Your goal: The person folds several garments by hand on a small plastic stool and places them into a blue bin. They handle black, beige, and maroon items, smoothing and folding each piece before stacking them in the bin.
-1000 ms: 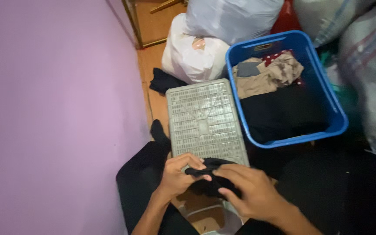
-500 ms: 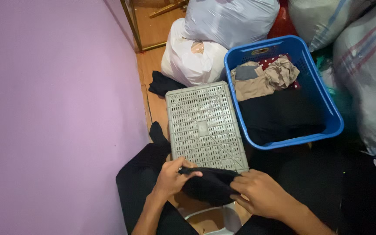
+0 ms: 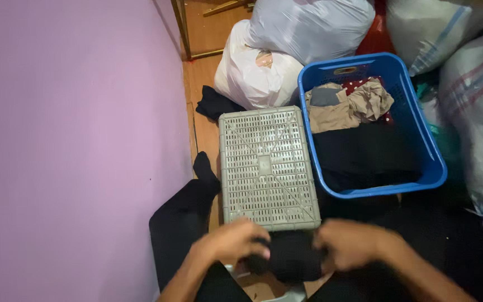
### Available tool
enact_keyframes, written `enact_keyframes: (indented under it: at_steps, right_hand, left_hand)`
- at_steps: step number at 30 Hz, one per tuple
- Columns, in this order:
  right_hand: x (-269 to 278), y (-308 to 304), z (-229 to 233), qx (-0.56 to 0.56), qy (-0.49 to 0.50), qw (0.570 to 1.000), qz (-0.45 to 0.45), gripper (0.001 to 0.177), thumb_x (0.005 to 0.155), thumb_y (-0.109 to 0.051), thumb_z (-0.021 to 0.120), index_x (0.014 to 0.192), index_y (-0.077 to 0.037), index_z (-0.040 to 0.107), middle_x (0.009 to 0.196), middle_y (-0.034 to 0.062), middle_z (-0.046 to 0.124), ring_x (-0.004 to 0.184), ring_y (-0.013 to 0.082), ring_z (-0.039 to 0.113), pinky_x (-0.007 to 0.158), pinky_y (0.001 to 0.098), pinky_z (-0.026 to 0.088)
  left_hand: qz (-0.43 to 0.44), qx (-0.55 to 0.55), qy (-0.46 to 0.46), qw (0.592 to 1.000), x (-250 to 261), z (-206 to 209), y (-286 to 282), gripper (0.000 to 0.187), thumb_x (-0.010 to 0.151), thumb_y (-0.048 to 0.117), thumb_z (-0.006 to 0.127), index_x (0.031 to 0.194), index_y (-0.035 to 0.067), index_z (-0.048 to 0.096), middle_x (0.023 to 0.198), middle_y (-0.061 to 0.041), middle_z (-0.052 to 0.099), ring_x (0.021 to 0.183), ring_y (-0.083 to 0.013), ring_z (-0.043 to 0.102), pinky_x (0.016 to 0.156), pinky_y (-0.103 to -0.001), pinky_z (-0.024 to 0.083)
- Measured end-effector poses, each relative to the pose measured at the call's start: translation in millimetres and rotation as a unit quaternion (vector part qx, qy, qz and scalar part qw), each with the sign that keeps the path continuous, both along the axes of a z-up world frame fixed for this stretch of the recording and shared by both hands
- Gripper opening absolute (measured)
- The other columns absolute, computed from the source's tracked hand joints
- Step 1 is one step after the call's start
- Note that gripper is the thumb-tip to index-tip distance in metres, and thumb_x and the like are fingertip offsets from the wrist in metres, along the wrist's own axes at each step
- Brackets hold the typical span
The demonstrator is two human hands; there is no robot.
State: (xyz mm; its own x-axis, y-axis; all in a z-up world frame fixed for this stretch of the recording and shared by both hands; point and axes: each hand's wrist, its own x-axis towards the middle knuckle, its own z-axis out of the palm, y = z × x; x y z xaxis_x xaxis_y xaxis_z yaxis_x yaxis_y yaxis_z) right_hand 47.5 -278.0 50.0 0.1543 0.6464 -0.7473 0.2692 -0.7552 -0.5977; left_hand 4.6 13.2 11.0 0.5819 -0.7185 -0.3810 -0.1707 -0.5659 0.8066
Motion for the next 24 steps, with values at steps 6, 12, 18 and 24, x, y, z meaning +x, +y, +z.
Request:
enact_keyframes:
  at_steps: [6,12,18,24]
  right_hand:
    - [134.3,30.7,-36.8,-0.104,-0.266,0.958,0.0,0.051,0.079,-0.033,0.081,0.125,-0.012,0.071,0.117,0.0137,0.074,0.11,0.0302,0.07,0.098,0.0423,0.056]
    - [239.2,52.6,-24.8,-0.145,-0.413,0.896,-0.071,0.044,0.087,-0.028,0.074,0.13,-0.022,0.07,0.118,0.0152,0.073,0.112,0.0345,0.07,0.097,0.0477,0.056]
    - [259.6,57.5,-8.4,-0.027,-0.595,0.796,-0.107,0.032,0.095,-0.022,0.065,0.125,-0.015,0.073,0.112,0.0148,0.075,0.108,0.0352,0.068,0.092,0.0519,0.054]
    - [177.5,40.0,-16.9,-0.073,-0.645,0.761,0.002,0.019,0.091,-0.021,0.063,0.107,-0.015,0.072,0.109,0.0082,0.074,0.109,0.0289,0.066,0.094,0.0488,0.051]
  left_hand:
    - [0.109,0.032,-0.132,0.985,142.5,-58.1,6.3,0.025,0.088,0.02,0.072,0.111,0.011,0.078,0.108,-0.012,0.078,0.1,-0.027,0.075,0.092,-0.041,0.054]
    - [0.215,0.016,-0.277,0.936,253.6,-46.7,12.3,0.031,0.084,0.005,0.07,0.113,0.012,0.077,0.105,-0.018,0.074,0.101,-0.0353,0.071,0.091,-0.042,0.055]
    - [0.308,-0.022,-0.406,0.86,276.8,-13.5,12.7,0.03,0.089,0.007,0.069,0.117,0.014,0.076,0.106,-0.017,0.074,0.099,-0.0364,0.071,0.085,-0.045,0.057]
    - [0.241,-0.085,-0.486,0.836,190.8,-42.1,16.7,0.031,0.095,0.001,0.062,0.12,0.015,0.074,0.116,-0.011,0.075,0.104,-0.0301,0.073,0.088,-0.041,0.059]
